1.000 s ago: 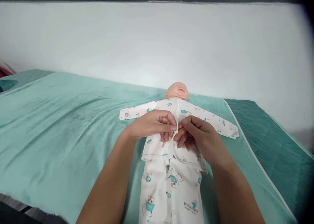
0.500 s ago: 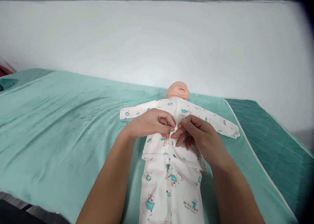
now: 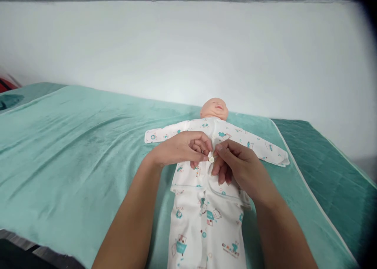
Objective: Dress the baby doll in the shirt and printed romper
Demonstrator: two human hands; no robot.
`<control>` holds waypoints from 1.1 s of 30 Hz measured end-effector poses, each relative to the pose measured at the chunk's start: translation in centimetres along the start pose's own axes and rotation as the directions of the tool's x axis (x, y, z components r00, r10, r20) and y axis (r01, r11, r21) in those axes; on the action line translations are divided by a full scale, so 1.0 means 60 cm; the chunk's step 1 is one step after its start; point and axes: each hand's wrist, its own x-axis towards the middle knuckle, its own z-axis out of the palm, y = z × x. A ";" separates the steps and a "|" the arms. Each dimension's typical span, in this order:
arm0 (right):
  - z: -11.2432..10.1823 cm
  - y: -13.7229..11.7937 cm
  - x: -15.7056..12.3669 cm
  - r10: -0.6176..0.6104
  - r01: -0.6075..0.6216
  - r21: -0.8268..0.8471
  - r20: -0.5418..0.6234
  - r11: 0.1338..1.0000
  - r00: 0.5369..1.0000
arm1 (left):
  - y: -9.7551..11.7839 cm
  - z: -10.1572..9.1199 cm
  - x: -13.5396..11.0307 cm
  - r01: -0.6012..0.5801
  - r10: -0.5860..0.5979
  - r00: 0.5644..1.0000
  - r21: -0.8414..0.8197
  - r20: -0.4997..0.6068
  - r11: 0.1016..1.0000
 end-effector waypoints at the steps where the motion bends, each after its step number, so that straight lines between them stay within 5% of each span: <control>1: 0.000 -0.001 -0.001 -0.004 0.004 0.002 0.002 1.000 1.000 | 0.001 -0.001 -0.001 0.005 -0.005 1.000 0.006 0.000 1.000; 20: -0.002 -0.006 -0.003 -0.051 0.051 0.018 0.005 0.999 0.999 | 0.006 -0.004 -0.007 0.062 -0.060 0.998 0.145 -0.015 0.988; 24: 0.002 0.001 0.000 -0.155 0.173 0.130 -0.140 0.976 0.978 | -0.001 -0.002 -0.001 0.004 0.001 0.997 0.059 -0.080 0.998; 26: 0.005 0.006 0.002 -0.245 0.302 0.165 -0.296 0.939 0.923 | -0.008 -0.001 0.007 -0.118 0.125 0.961 0.040 -0.246 0.992; 29: 0.010 0.014 0.007 -0.359 0.430 0.042 -0.481 0.902 0.800 | -0.019 0.006 0.022 -0.255 0.307 0.802 0.170 -0.513 0.952; 31: 0.011 0.020 0.012 -0.407 0.413 -0.104 -0.499 0.905 0.765 | -0.024 0.014 0.032 -0.264 0.393 0.743 0.302 -0.542 0.916; 33: 0.008 0.028 0.019 -0.439 0.353 -0.268 -0.441 0.897 0.783 | -0.028 0.024 0.042 -0.285 0.460 0.747 0.395 -0.479 0.874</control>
